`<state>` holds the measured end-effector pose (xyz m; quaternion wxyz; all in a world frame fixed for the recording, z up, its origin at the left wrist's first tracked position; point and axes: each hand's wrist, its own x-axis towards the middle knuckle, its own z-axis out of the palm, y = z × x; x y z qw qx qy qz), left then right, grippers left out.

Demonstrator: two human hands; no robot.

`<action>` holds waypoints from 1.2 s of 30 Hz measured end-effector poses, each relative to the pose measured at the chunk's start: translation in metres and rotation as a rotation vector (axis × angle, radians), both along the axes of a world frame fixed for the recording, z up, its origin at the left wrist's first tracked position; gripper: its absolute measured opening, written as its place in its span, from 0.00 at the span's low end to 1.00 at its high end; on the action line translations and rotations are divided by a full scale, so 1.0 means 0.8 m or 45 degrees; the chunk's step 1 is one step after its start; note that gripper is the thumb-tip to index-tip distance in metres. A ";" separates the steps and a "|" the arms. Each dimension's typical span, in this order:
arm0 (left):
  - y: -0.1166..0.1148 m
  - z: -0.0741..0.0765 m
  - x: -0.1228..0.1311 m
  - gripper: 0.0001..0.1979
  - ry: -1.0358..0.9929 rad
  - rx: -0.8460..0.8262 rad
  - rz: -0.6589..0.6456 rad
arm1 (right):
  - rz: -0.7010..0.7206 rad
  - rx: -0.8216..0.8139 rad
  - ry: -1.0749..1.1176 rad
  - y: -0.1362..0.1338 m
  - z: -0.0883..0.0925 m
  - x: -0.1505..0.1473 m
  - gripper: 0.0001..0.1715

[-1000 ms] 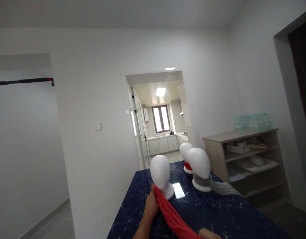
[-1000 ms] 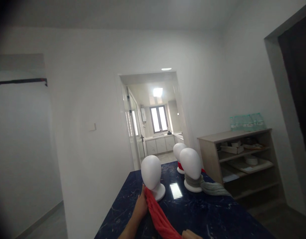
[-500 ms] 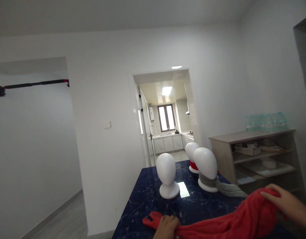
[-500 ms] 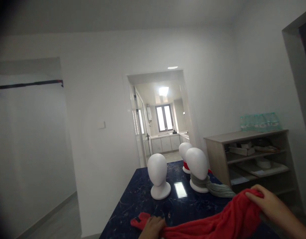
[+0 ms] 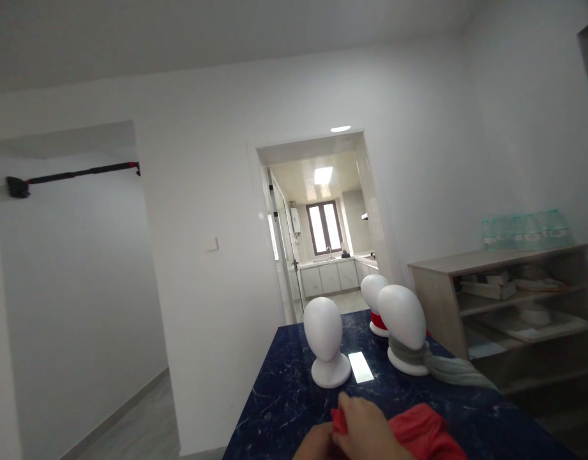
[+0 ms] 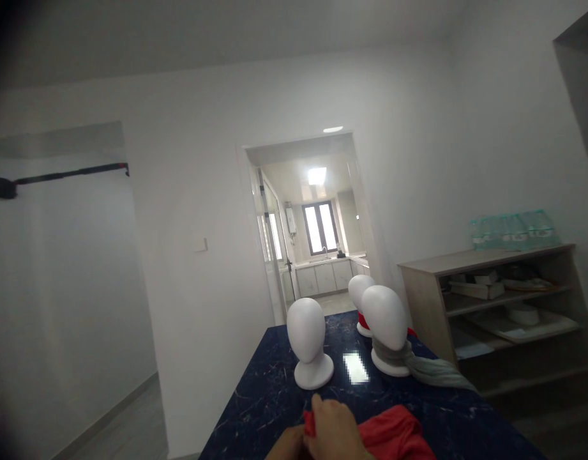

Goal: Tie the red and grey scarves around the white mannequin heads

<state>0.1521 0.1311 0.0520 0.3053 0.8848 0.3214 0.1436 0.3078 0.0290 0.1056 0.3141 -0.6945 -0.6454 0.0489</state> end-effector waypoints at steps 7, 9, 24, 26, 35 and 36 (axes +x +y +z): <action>0.089 -0.008 -0.061 0.26 -0.036 0.216 0.599 | 0.222 0.021 0.587 0.050 -0.009 0.124 0.15; 0.110 -0.006 -0.047 0.30 -0.118 0.206 0.713 | -0.059 0.258 0.371 0.061 -0.018 0.177 0.20; 0.183 -0.004 0.125 0.44 -0.426 0.247 0.939 | -0.247 0.185 -0.028 0.073 -0.086 0.217 0.23; 0.201 -0.002 0.120 0.41 -0.415 0.286 0.957 | -0.276 0.167 -0.060 0.076 -0.087 0.216 0.22; 0.341 0.050 -0.022 0.40 -0.337 0.258 1.278 | -0.289 0.137 -0.066 0.086 -0.093 0.208 0.20; 0.353 0.052 -0.036 0.40 -0.332 0.251 1.288 | -0.299 0.130 -0.068 0.086 -0.093 0.208 0.20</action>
